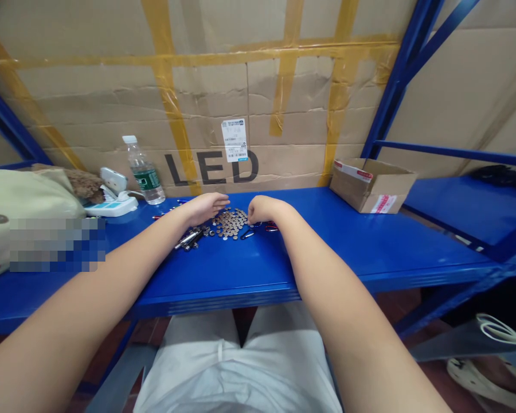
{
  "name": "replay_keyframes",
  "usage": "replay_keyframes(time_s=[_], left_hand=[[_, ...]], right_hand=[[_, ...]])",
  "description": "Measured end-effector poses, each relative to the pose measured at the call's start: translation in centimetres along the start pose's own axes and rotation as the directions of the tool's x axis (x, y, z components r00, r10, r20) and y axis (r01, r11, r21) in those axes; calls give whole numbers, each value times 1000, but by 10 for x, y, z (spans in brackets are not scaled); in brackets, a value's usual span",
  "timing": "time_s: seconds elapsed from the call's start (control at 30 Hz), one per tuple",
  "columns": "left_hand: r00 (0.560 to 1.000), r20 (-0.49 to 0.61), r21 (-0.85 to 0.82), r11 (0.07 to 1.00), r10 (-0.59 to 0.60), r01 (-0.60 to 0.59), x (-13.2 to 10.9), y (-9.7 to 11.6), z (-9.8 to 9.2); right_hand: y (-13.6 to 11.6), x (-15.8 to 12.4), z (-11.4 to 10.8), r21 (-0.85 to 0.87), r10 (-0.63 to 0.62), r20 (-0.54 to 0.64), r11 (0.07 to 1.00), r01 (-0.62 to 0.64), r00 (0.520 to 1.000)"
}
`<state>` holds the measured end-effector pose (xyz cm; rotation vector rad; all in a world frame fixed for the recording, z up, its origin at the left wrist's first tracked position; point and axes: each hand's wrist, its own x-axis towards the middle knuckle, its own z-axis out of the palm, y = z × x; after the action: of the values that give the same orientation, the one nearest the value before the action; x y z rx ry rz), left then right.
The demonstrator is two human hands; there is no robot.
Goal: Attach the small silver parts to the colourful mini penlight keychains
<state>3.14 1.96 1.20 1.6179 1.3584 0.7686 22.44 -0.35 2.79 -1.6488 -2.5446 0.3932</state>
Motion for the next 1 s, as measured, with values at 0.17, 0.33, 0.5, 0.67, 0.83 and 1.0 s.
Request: replay_keyframes(time_s=[0.17, 0.33, 0.5, 0.67, 0.83, 1.0], left_hand=[[997, 52, 518, 853, 50, -70, -13, 10, -29], [983, 177, 785, 596, 47, -170, -13, 7, -43], [975, 218, 781, 593, 31, -194, -14, 9, -41], [970, 241, 816, 546, -25, -188, -19, 15, -44], [957, 289, 812, 534, -19, -235, -18, 14, -41], [949, 316, 792, 545, 22, -276, -16, 13, -35]], right_hand=[[4, 3, 1, 23, -27, -16, 999, 28, 999], [1, 6, 6, 24, -57, -33, 998, 57, 998], [3, 4, 1, 4, -52, 14, 999, 52, 999], [9, -5, -9, -66, 3, 100, 998, 3, 995], [6, -6, -9, -79, 2, 127, 997, 8, 992], [1, -3, -5, -39, -29, 113, 999, 33, 993]])
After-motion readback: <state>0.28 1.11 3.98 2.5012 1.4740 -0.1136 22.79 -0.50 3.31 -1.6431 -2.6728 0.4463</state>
